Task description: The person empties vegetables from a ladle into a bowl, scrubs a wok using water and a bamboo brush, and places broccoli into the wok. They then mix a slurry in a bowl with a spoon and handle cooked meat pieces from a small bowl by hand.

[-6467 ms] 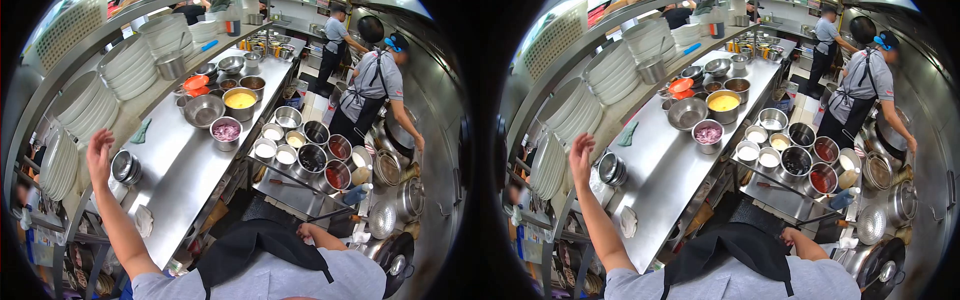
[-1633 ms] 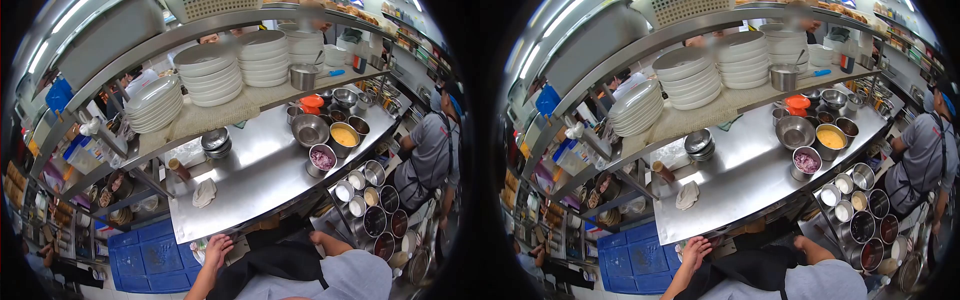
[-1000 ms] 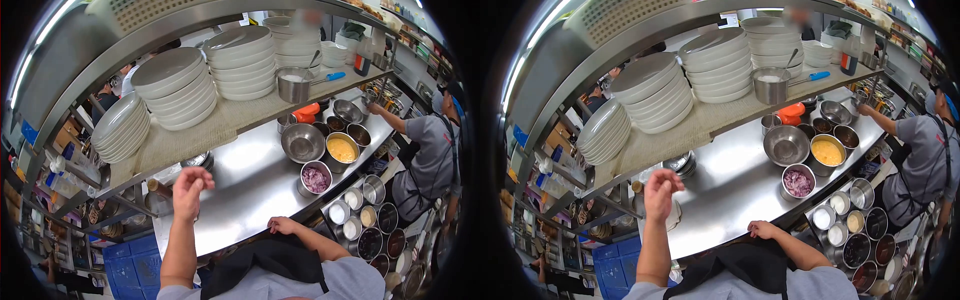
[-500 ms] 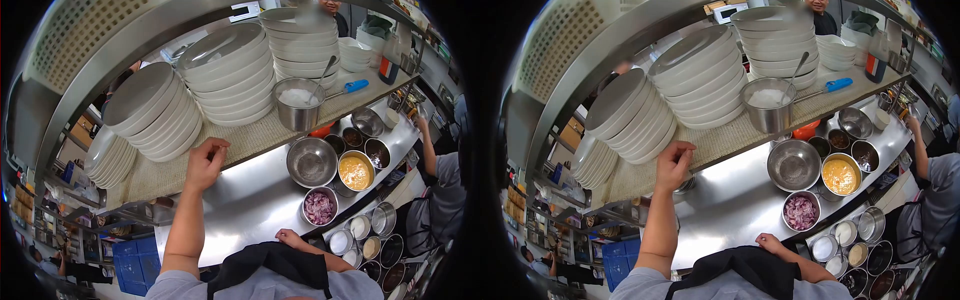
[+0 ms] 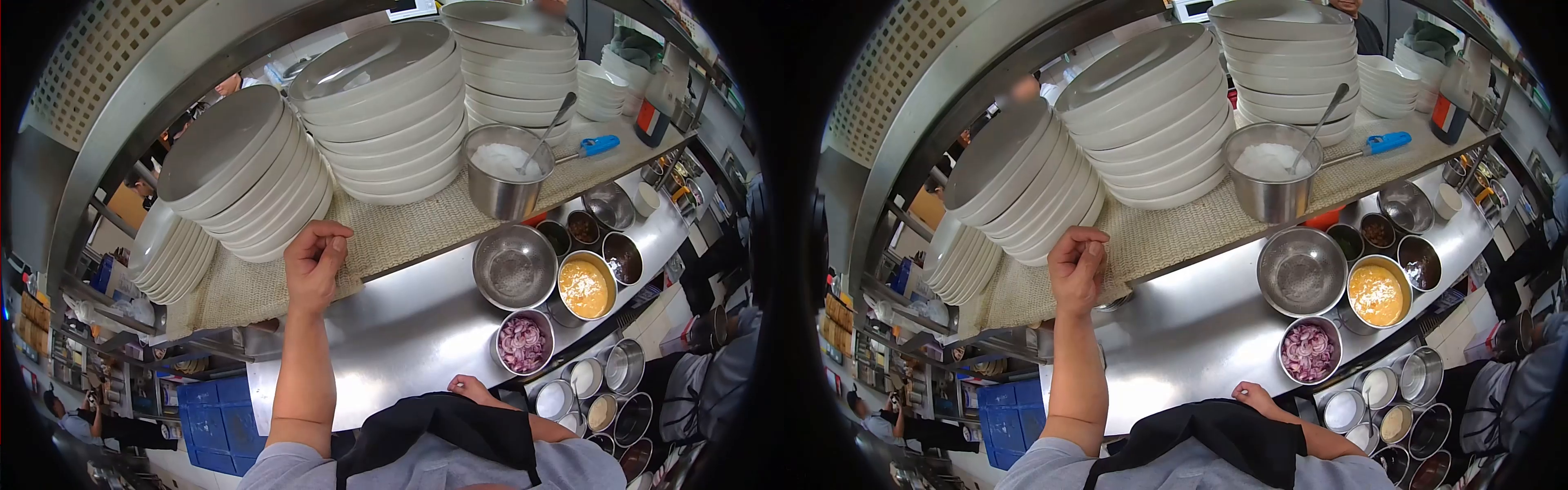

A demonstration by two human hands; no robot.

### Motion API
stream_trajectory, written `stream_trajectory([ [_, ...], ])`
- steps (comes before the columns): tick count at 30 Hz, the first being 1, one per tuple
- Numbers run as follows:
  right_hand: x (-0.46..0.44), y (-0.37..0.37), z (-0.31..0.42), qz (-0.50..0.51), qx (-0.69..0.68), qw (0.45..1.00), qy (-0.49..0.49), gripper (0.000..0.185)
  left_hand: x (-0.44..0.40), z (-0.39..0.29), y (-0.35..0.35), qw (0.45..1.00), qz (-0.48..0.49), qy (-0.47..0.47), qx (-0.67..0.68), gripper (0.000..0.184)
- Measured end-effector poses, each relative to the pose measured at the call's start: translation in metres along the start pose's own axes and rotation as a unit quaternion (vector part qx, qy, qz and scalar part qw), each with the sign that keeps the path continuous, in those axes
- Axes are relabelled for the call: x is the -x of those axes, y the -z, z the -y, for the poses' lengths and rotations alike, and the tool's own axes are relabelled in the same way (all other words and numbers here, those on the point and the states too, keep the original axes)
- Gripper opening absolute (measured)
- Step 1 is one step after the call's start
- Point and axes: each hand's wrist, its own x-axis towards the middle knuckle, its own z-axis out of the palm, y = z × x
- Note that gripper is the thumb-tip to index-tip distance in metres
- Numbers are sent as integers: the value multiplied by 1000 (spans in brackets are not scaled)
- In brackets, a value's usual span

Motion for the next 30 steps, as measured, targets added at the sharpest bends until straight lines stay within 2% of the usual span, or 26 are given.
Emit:
stream_trajectory([
  [7, -9, -2, -17, 14, -36, 999, 1, 19, 1, -6, -6, 1000, -3, 3, -27, 9],
  [12, -7, -3, -13, 7, -37, 999, 9, 18, -3, -3, 0, 999, 17, 31, 15, 9],
  [30, 2, -3, 6, -21, 7, 1000, -5, 17, -1, -3, -1, 1000, 5, 3, 21, 8],
])
